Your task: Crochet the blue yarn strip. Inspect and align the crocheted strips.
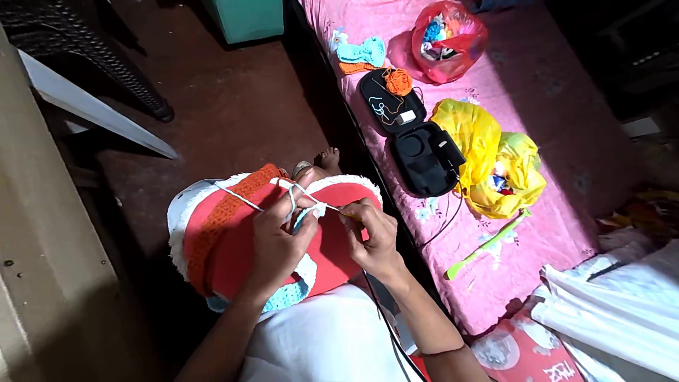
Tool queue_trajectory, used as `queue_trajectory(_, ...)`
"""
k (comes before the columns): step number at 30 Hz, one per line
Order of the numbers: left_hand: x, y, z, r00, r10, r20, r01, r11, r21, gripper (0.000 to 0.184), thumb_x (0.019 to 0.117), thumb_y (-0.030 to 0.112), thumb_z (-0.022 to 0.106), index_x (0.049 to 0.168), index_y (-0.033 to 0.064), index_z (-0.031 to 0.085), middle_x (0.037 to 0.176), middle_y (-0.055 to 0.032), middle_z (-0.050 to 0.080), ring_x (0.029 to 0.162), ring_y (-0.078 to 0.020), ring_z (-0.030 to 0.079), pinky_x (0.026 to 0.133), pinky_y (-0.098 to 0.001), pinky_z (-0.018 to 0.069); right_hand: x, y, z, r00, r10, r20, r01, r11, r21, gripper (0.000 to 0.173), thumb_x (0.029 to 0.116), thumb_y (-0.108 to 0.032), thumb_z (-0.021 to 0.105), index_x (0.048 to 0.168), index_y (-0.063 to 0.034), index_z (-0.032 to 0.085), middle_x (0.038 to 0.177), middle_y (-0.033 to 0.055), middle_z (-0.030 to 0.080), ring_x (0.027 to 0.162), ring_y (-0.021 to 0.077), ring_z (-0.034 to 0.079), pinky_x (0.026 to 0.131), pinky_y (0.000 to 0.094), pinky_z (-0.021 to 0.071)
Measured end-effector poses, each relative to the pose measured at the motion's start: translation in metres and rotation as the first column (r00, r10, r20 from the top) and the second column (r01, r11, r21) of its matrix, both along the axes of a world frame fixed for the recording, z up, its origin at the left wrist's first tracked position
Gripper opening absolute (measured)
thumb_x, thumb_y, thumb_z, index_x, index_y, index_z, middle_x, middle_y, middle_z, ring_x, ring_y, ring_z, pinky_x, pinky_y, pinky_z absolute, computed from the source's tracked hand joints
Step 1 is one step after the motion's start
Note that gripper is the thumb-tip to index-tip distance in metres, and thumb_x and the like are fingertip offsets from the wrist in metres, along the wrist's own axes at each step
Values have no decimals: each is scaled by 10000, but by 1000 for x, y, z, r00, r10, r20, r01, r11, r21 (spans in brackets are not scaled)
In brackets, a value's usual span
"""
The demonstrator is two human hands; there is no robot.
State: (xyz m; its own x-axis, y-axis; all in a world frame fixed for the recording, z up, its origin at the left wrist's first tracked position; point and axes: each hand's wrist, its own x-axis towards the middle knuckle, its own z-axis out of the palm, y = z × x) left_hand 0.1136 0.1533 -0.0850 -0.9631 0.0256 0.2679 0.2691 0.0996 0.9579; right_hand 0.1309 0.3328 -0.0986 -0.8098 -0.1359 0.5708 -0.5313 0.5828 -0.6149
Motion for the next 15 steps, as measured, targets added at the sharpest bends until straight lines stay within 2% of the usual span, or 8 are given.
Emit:
queue_trajectory(4,-3,-6,3,997,-21,77,20,1000,7,528,842,2,630,1370,-13,603,927,56,737,757,36,642,679,-125,530,-1,3,-2,1000,28,3,-28,1000,9,124,943,-54,589,947,10,695,815,93,685,700,102,633,626,207,525)
queue_trajectory(7,-4,-8,3,992,-32,123,32,999,3,526,832,23,630,1357,2,617,906,69,733,732,36,631,657,-128,522,-1,5,-3,996,77,48,-75,996,-40,131,966,-67,590,959,21,687,838,102,687,719,86,634,647,196,530)
queue_trajectory(9,-5,-9,4,986,-49,161,47,999,17,530,831,25,637,1361,16,614,915,74,733,752,28,646,681,-134,537,-1,7,-3,991,108,79,-102,991,-86,147,982,-84,592,961,30,683,840,102,686,717,66,621,642,178,513)
queue_trajectory(11,-6,-10,5,977,-63,205,56,998,42,533,831,20,651,1363,39,623,899,82,732,731,23,642,656,-132,529,-2,7,-3,981,146,129,-122,976,-181,153,986,-87,596,962,42,675,844,95,678,722,33,608,645,152,502)
queue_trajectory(13,-6,-10,5,971,-81,227,69,996,64,516,825,21,654,1339,45,642,894,78,733,724,17,636,648,-137,522,0,6,1,948,217,234,-127,929,-347,127,964,-62,623,992,53,668,872,64,679,776,4,621,700,142,526)
queue_trajectory(15,-5,-9,4,968,-110,227,94,992,81,457,825,28,642,1282,48,658,972,68,740,801,15,660,710,-147,544,1,5,8,848,366,384,-84,808,-584,166,926,2,638,1091,20,640,896,-11,673,772,-25,608,700,143,523)
